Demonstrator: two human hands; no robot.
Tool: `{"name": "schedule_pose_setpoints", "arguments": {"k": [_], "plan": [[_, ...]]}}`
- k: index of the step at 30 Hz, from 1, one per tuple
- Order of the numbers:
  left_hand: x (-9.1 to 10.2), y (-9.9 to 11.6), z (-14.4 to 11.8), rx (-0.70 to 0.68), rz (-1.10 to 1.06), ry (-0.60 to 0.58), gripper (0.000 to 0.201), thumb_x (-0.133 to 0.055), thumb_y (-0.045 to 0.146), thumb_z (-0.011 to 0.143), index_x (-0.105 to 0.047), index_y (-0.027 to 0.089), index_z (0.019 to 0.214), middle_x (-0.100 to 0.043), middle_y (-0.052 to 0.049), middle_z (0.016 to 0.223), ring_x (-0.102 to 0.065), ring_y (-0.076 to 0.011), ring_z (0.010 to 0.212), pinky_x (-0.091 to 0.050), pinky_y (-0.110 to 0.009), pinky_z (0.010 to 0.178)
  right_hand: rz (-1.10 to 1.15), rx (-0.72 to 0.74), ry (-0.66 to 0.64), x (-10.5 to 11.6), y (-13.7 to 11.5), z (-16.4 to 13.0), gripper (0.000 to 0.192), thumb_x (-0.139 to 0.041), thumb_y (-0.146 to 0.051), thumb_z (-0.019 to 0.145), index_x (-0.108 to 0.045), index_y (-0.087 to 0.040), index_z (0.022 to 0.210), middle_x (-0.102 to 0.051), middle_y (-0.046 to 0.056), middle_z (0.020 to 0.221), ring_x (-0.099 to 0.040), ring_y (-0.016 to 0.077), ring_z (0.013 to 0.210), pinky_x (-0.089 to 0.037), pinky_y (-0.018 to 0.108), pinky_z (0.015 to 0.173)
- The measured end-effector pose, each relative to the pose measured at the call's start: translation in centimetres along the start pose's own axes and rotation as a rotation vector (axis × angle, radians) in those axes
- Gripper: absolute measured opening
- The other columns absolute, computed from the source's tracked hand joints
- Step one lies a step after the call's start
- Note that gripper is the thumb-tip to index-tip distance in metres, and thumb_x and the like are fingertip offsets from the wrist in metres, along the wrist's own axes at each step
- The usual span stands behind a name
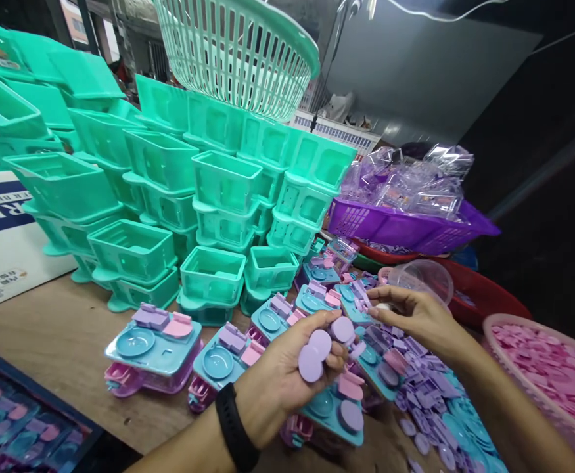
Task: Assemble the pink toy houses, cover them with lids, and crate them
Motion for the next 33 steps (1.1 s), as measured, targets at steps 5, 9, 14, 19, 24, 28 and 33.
{"name": "schedule_pose_setpoints", "arguments": {"k": [5,9,14,19,24,28,33], "plan": [[1.4,0.7,-1.2,-0.007,-0.072,0.069,0.027,-0.046,0.018,0.104,-0.059,0.008,0.082,-0.05,0.0,0.063,-0.047,-0.0049,0.04,-0.036,-0.011,0.035,-0.337,0.037,-0.032,1.1,2.1,2.3,0.042,-0.074,-0.053,0.067,-0.077,-0.019,0.091,-0.071,0.005,0.072,-0.063,0.0209,0.063,-0.049,0.029,0.057],[2.5,1.4,-1.8,-0.046,-0.125,0.06,0.022,-0.046,0.018,0.104,-0.062,0.01,0.091,-0.052,0.0,0.066,-0.048,-0.0057,0.042,-0.038,-0.011,0.036,-0.65,0.198,-0.125,0.2,2.7,4.2,0.03,-0.068,-0.039,0.073,-0.078,-0.021,0.093,-0.077,0.009,0.095,-0.07,0.0259,0.086,-0.053,0.033,0.075],[3.3,1.7,-1.8,-0.043,-0.117,0.074,0.024,-0.046,0.019,0.104,-0.063,0.01,0.089,-0.052,0.0,0.064,-0.048,-0.0063,0.041,-0.039,-0.012,0.036,-0.732,0.262,-0.215,-0.7,3.2,5.6,0.025,-0.067,-0.032,0.074,-0.079,-0.021,0.093,-0.077,0.011,0.098,-0.069,0.0291,0.094,-0.051,0.037,0.084],[3.1,1.7,-1.8,-0.03,-0.106,0.073,0.028,-0.046,0.02,0.105,-0.064,0.009,0.087,-0.053,-0.001,0.063,-0.049,-0.0064,0.04,-0.039,-0.012,0.035,-0.706,0.247,-0.297,-1.1,3.4,5.8,0.024,-0.068,-0.033,0.075,-0.08,-0.023,0.094,-0.079,0.007,0.098,-0.071,0.0268,0.091,-0.052,0.033,0.082],[2.9,1.5,-2.0,-0.037,-0.117,0.076,0.025,-0.046,0.016,0.104,-0.063,0.01,0.086,-0.056,-0.003,0.065,-0.049,-0.0061,0.04,-0.038,-0.012,0.035,-0.673,0.206,-0.298,-1.1,3.9,5.9,0.03,-0.068,-0.039,0.075,-0.08,-0.023,0.097,-0.08,0.008,0.099,-0.071,0.0287,0.091,-0.051,0.034,0.079],[3.0,1.5,-2.1,-0.035,-0.116,0.102,0.024,-0.047,0.016,0.103,-0.062,0.01,0.085,-0.057,-0.003,0.064,-0.048,-0.0065,0.039,-0.038,-0.012,0.034,-0.696,0.196,-0.249,-0.9,3.9,5.7,0.034,-0.067,-0.04,0.077,-0.081,-0.02,0.1,-0.079,0.009,0.092,-0.071,0.0271,0.083,-0.05,0.033,0.075],[3.0,1.5,-1.9,-0.04,-0.103,0.085,0.023,-0.047,0.014,0.102,-0.063,0.01,0.087,-0.058,-0.003,0.065,-0.049,-0.0066,0.04,-0.037,-0.012,0.034,-0.76,0.124,-0.262,-1.6,4.4,5.3,0.029,-0.067,-0.039,0.081,-0.081,-0.019,0.098,-0.076,0.006,0.072,-0.068,0.0225,0.065,-0.046,0.028,0.059]]}}
Point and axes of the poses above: each hand's wrist, its own z-axis towards the middle knuckle, its own x-axis out of the back of the hand, y = z × x, the point moved 8 cm from there along z, towards the middle knuckle
